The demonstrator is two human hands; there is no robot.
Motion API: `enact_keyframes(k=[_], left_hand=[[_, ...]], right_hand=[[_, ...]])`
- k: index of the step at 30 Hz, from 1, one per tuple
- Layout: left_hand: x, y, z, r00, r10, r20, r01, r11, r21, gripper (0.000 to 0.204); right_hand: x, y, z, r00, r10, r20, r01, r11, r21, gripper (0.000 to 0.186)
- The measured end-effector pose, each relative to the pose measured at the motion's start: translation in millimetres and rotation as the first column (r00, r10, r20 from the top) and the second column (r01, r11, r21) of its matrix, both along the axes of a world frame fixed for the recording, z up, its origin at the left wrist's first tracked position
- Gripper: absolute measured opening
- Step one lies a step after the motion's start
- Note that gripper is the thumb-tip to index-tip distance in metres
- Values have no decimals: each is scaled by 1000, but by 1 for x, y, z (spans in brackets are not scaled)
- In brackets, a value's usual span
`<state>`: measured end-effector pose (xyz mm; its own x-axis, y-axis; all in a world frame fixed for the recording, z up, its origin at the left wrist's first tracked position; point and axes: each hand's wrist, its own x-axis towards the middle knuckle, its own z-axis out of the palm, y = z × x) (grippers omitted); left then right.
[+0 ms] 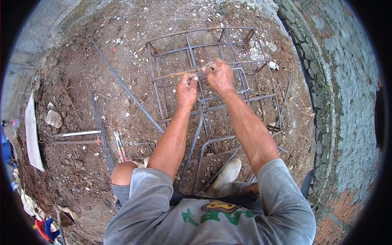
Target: The person gathers tie wires, pliers, and metal stirrups, then carries them over to a rebar frame. They position a stirrup on the frame, bend rebar rods, and fasten the metal pieces together with tie wire using pliers and by hand.
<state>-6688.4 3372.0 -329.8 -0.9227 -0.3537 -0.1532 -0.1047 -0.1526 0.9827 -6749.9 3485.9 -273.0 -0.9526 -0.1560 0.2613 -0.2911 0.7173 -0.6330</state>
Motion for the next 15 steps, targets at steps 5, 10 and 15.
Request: enact_keyframes(k=[5, 10, 15], left_hand=[[-2, 2, 7, 998, -1, 64, -4, 997, 74, 10], [-7, 3, -6, 993, 114, 10, -112, 984, -141, 13], [0, 8, 5, 985, 163, 48, -131, 909, -396, 16]], right_hand=[[6, -5, 1, 994, -105, 16, 103, 990, 98, 14], [14, -9, 11, 968, -225, 115, 217, 973, 83, 17], [18, -16, 15, 952, -289, 100, 269, 947, 177, 19]])
